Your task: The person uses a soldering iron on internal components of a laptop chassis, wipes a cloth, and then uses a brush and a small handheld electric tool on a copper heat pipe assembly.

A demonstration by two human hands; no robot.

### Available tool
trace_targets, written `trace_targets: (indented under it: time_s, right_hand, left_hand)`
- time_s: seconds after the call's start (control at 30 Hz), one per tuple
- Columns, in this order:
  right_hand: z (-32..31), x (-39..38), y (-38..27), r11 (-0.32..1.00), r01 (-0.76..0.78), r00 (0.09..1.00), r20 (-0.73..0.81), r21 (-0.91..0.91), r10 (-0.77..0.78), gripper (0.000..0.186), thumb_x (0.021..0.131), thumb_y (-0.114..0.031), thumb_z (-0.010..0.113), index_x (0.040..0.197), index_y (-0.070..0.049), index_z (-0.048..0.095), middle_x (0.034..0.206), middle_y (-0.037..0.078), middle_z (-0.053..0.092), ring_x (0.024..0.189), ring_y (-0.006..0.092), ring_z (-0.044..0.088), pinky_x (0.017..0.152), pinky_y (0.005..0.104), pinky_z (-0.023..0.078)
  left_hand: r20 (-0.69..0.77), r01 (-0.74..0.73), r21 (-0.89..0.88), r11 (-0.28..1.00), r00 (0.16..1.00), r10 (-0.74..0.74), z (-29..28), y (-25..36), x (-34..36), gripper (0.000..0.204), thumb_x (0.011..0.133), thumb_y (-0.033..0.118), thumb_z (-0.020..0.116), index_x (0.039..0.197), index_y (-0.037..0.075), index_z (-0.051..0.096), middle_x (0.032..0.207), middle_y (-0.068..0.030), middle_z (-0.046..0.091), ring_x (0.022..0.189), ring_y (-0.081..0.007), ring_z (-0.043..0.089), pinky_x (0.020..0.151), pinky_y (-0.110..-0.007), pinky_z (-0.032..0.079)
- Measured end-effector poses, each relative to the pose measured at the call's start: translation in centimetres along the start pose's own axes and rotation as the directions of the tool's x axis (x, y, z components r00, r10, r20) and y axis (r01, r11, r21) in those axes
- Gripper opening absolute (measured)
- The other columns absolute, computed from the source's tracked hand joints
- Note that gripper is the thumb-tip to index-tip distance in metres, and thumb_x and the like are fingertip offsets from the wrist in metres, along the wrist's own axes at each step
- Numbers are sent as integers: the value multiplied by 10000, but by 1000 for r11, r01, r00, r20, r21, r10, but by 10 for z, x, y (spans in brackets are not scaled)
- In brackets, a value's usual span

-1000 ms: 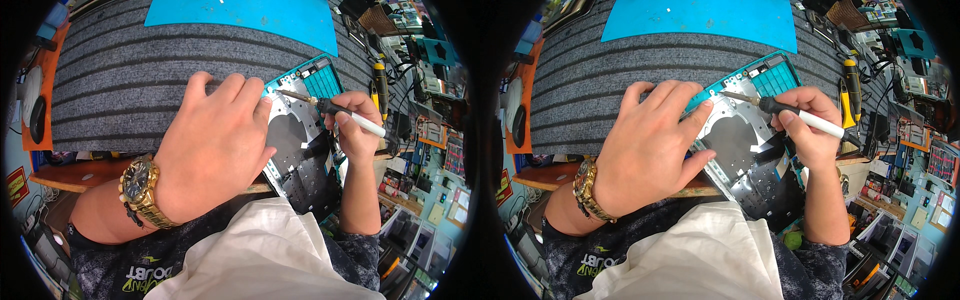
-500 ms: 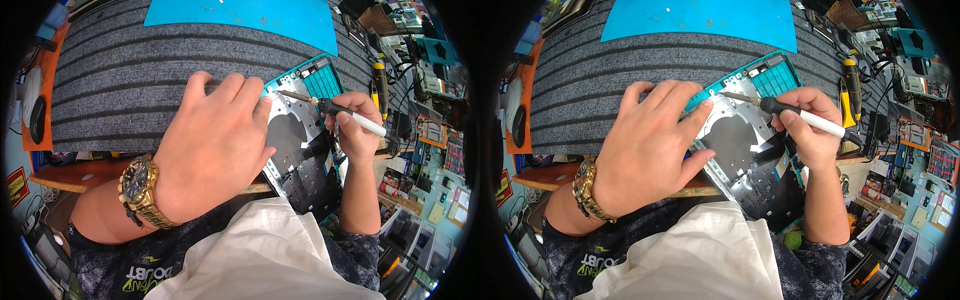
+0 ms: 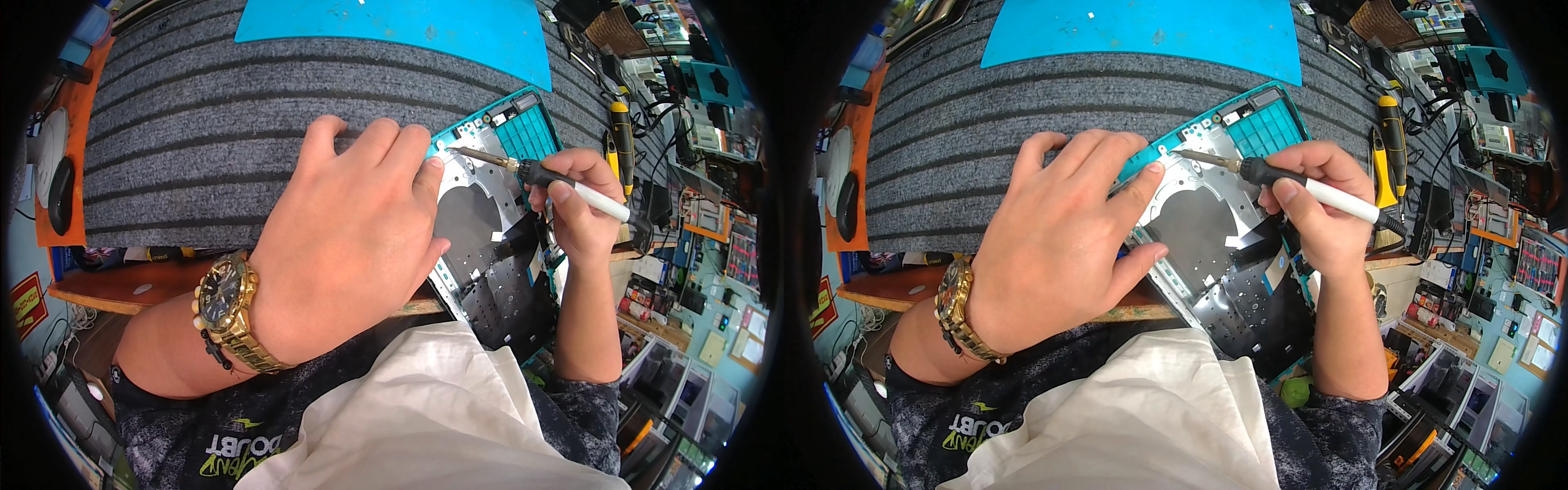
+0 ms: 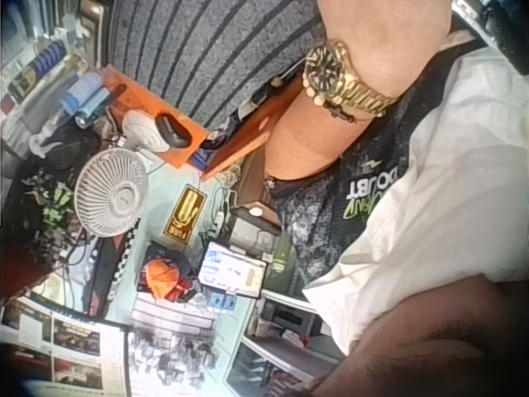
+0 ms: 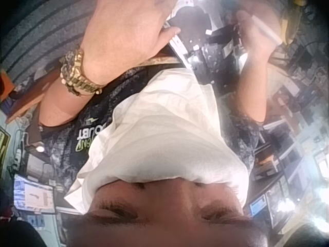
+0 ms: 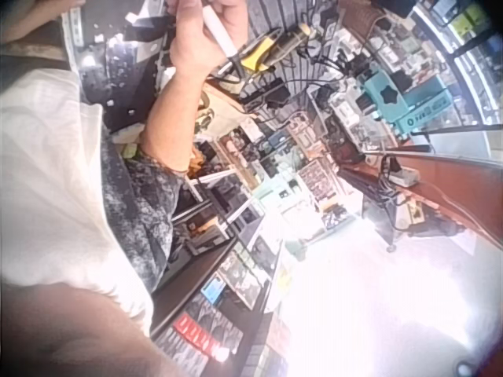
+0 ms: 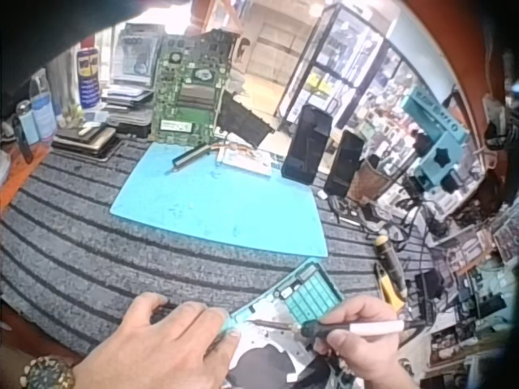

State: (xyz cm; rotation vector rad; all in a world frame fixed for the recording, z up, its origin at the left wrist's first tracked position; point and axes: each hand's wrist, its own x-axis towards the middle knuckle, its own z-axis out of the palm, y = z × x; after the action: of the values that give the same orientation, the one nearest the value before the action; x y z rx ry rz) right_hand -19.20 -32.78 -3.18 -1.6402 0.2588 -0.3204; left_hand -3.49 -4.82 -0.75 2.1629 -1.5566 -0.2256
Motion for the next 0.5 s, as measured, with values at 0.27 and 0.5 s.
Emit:
trace_targets:
  time_s: [0.27, 0.5]
  right_hand:
    - [-4, -1, 2, 1000, 8, 1000, -6, -6, -8, 215, 1007, 31, 734, 1216, 77, 708, 979, 138, 784, 820, 152, 733, 753, 294, 603]
    - [1, 0, -1, 1000, -9, 1000, -1, -13, 9, 219, 1005, 31, 733, 1217, 77, 707, 986, 139, 788, 822, 150, 737, 755, 294, 606]
  left_hand:
    - [4, -1, -3, 1000, 1000, 1, 0, 0, 0, 565, 868, 289, 909, 1313, -33, 779, 1385, -172, 662, 1293, -342, 634, 1117, -566, 446]
    - [-2, -1, -4, 1000, 1000, 1, 1, 0, 0, 569, 863, 296, 913, 1308, -34, 784, 1380, -174, 660, 1292, -342, 633, 1119, -564, 446]
